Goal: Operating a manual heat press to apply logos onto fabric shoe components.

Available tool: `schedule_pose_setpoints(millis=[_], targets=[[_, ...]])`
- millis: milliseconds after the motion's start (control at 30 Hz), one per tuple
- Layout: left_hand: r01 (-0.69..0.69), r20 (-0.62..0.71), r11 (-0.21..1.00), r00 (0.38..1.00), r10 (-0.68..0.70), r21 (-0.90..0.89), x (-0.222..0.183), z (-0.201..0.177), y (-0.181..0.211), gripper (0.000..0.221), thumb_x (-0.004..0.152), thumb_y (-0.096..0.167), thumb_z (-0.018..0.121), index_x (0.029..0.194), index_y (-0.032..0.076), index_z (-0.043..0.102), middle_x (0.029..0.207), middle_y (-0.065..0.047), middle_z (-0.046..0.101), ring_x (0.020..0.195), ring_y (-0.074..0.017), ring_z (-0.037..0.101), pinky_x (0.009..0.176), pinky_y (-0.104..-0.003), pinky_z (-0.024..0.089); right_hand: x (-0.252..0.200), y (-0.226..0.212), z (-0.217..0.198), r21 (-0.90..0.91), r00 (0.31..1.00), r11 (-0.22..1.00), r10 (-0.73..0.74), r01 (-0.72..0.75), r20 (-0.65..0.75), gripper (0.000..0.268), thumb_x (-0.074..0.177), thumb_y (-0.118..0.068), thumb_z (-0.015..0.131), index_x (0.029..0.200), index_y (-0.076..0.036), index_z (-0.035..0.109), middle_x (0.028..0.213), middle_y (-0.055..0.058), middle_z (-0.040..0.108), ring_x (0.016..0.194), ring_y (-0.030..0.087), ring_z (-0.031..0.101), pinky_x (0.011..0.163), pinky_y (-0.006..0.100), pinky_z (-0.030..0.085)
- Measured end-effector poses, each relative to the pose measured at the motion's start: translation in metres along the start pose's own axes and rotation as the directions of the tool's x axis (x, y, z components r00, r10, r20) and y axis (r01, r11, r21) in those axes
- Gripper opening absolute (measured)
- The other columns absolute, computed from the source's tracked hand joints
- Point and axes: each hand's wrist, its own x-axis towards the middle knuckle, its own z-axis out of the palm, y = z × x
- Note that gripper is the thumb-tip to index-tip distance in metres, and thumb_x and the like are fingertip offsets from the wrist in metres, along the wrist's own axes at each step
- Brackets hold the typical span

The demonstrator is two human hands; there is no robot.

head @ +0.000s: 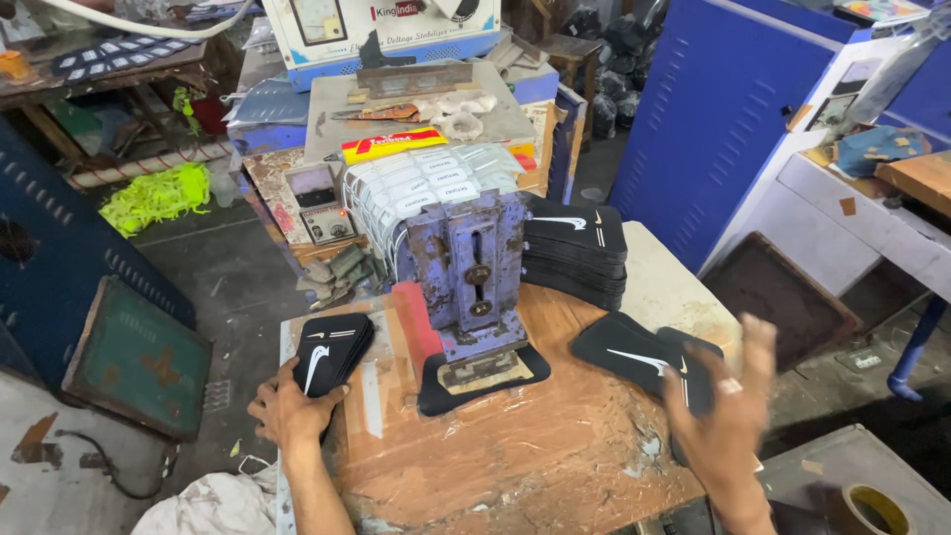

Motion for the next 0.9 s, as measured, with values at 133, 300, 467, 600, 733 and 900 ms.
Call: schedule_pose_setpoints(millis=[133, 300, 467, 600, 733, 900], targets=[[0.001, 0.0, 1.0, 1.0, -0.001, 0.002, 0.0, 0.0, -0.001, 0.108, 0.051, 0.041, 0.102, 0.147, 0.033, 0.054, 0.148, -0.012, 0.046, 0.141, -0.0413, 0.031, 0.108, -0.069, 0.032, -0.012, 0.054, 0.066, -0.037, 0.945, 0.998, -0.039, 0.054, 0.323, 0.07, 0.078, -0.04, 0.081, 0.132, 0.0, 0.062, 0.154, 0.034, 0.041, 0.148, 0.049, 0.035, 0.12, 0.06, 0.029], [-0.011, -0.016, 1.0, 1.0, 0.011, -0.003, 0.001, 0.004, -0.005, 0.107, 0.051, 0.042, 0.101, 0.147, 0.033, 0.054, 0.149, -0.011, 0.046, 0.142, -0.0412, 0.03, 0.108, -0.07, 0.031, -0.045, 0.104, 0.11, -0.104, 0.728, 0.994, 0.087, -0.021, 0.681, 0.063, 0.075, -0.05, 0.08, 0.125, -0.013, 0.071, 0.147, 0.022, 0.05, 0.145, 0.039, 0.039, 0.115, 0.059, 0.028], [-0.07, -0.056, 0.998, 0.996, 0.07, -0.006, 0.002, 0.008, -0.01, 0.107, 0.049, 0.046, 0.101, 0.144, 0.031, 0.055, 0.146, -0.014, 0.048, 0.14, -0.0433, 0.032, 0.109, -0.073, 0.025, -0.042, 0.111, 0.107, 0.051, 0.789, 0.998, -0.011, -0.026, 0.614, 0.039, 0.081, -0.042, 0.078, 0.107, -0.013, 0.076, 0.12, 0.019, 0.072, 0.129, 0.035, 0.063, 0.107, 0.046, 0.049], [-0.143, -0.194, 0.988, 0.969, 0.15, 0.049, -0.016, -0.013, 0.016, 0.099, 0.052, 0.05, 0.101, 0.138, 0.026, 0.06, 0.142, -0.021, 0.049, 0.138, -0.0481, 0.033, 0.107, -0.079, 0.02, -0.054, 0.064, 0.082, 0.089, 0.787, 0.972, 0.121, -0.217, 0.604, 0.029, 0.094, -0.037, 0.068, 0.104, -0.011, 0.075, 0.117, 0.014, 0.077, 0.118, 0.031, 0.072, 0.097, 0.042, 0.057], [-0.447, -0.374, 0.879, 0.853, 0.364, -0.167, -0.033, -0.023, 0.048, 0.063, 0.078, 0.034, 0.086, 0.134, 0.015, 0.064, 0.121, -0.018, 0.066, 0.116, -0.0405, 0.058, 0.096, -0.055, 0.044, -0.108, -0.018, 0.059, 0.303, 0.76, 0.949, -0.26, 0.086, 0.595, 0.033, 0.088, -0.032, 0.071, 0.11, -0.008, 0.07, 0.129, 0.02, 0.066, 0.124, 0.038, 0.057, 0.105, 0.052, 0.042], [-0.494, 0.016, 0.774, 0.839, 0.544, -0.397, -0.053, 0.008, 0.068, 0.046, 0.093, 0.025, 0.072, 0.137, 0.013, 0.064, 0.102, -0.015, 0.073, 0.089, -0.0326, 0.07, 0.078, -0.042, 0.054, -0.133, -0.067, 0.066, 0.412, 0.658, 0.9, -0.398, 0.145, 0.639, 0.044, 0.086, -0.033, 0.075, 0.115, 0.0, 0.068, 0.141, 0.021, 0.057, 0.138, 0.038, 0.047, 0.115, 0.054, 0.033]])
